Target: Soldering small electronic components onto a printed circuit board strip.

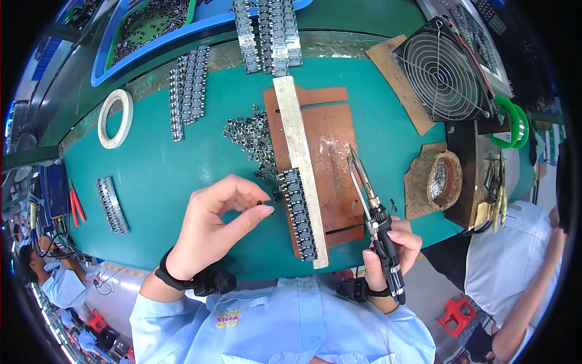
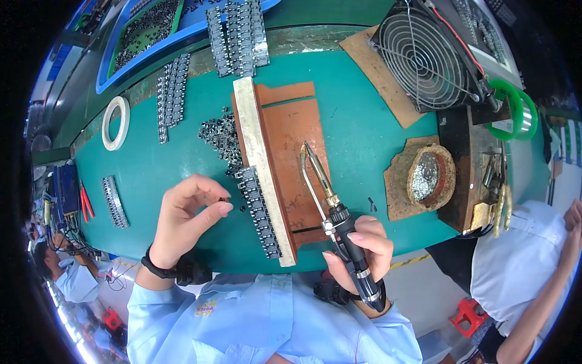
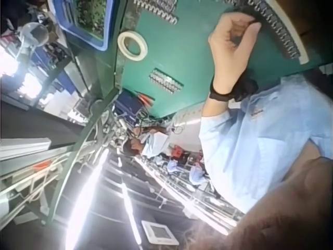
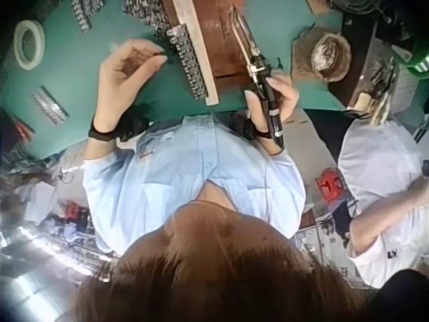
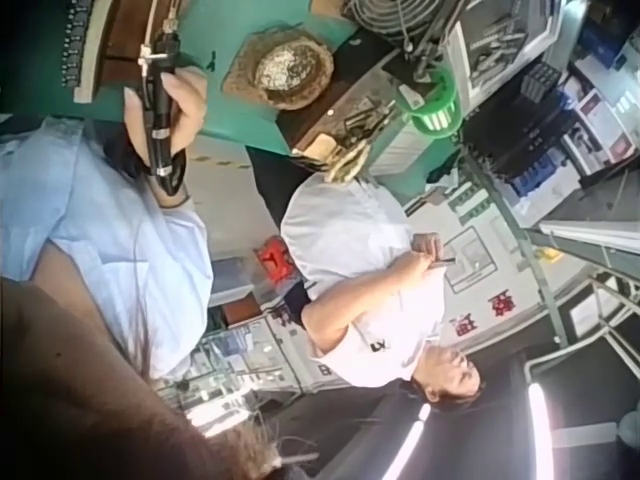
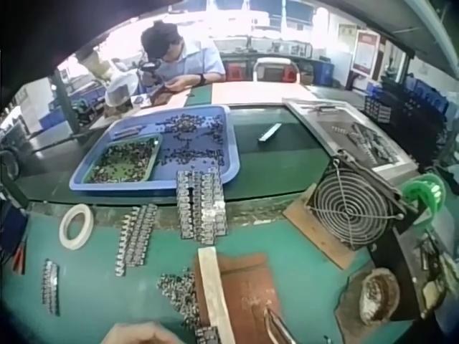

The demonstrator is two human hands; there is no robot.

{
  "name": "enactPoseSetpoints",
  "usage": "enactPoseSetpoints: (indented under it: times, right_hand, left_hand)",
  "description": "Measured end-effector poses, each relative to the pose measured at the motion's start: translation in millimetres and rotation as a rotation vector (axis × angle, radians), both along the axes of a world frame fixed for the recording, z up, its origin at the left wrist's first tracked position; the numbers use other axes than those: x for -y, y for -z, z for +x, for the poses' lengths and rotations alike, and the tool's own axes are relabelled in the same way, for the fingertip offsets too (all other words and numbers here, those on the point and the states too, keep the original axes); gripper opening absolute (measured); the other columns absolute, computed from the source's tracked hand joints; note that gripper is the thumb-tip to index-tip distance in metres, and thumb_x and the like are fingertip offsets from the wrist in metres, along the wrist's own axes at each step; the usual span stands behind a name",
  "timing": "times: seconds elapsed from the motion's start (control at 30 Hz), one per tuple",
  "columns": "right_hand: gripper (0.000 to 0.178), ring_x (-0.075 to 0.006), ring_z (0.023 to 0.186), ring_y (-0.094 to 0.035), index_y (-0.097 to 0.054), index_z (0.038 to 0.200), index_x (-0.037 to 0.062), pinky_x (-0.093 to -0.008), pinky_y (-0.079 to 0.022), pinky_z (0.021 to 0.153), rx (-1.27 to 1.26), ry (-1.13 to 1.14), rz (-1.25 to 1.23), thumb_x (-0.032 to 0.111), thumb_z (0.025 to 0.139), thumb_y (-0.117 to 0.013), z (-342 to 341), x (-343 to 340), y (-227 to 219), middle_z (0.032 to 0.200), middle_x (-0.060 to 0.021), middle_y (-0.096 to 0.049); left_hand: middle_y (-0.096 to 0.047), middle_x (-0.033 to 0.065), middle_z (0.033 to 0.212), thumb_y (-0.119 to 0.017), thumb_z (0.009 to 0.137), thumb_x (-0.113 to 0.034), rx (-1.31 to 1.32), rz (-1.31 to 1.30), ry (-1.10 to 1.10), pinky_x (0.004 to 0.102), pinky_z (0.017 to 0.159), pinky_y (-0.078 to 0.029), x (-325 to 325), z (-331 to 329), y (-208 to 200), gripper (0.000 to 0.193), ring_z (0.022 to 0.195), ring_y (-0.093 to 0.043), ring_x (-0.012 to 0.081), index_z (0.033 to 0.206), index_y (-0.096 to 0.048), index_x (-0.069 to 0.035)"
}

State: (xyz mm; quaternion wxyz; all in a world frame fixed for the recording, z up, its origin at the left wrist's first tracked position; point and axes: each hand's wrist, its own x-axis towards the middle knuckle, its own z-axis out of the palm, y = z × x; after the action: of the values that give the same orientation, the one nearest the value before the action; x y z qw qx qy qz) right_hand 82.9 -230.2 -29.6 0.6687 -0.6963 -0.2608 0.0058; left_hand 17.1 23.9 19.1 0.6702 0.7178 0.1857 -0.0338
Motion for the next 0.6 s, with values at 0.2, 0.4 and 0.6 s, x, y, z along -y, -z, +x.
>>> enactPoseSetpoints:
  times: [0.2, 0.4, 0.6]
  right_hand:
    - [0.048, -0.0194, 0.073, -0.047, -0.044, 0.102, 0.0063, -0.0336, -0.037, 0.068, 0.005, -0.01, -0.014, 0.003, 0.064, -0.073, 0.4, 0.7, 0.1, 0.086, -0.0093, -0.054]
    - [0.049, -0.0196, 0.074, -0.046, -0.045, 0.102, 0.0059, -0.0332, -0.038, 0.068, -0.022, -0.008, -0.003, 0.003, 0.063, -0.074, -0.5, 1.8, -0.5, 0.086, -0.0091, -0.051]
    - [0.05, -0.0199, 0.075, -0.046, -0.045, 0.102, 0.0059, -0.0335, -0.038, 0.068, -0.024, -0.022, -0.01, 0.003, 0.062, -0.075, -0.4, 3.9, 1.1, 0.087, -0.0096, -0.049]
  left_hand:
    - [-0.062, 0.004, 0.085, -0.06, 0.081, -0.001, 0.01, -0.176, -0.058, 0.0227, 0.071, -0.047, 4.7, -0.2, -0.4, 0.013, 0.079, -0.058, 0.0092, 0.094, -0.057, 0.0]
    - [-0.061, 0.0062, 0.091, -0.055, 0.086, -0.005, -0.131, -0.481, -0.091, 0.0229, 0.074, -0.046, 2.2, -0.1, -0.8, 0.013, 0.081, -0.058, 0.0103, 0.097, -0.056, 0.0]
    - [-0.059, 0.0059, 0.086, -0.055, 0.085, -0.006, -0.145, -0.473, -0.184, 0.0243, 0.071, -0.046, 10.4, 4.3, 4.0, 0.01, 0.076, -0.058, 0.013, 0.094, -0.054, -0.001]
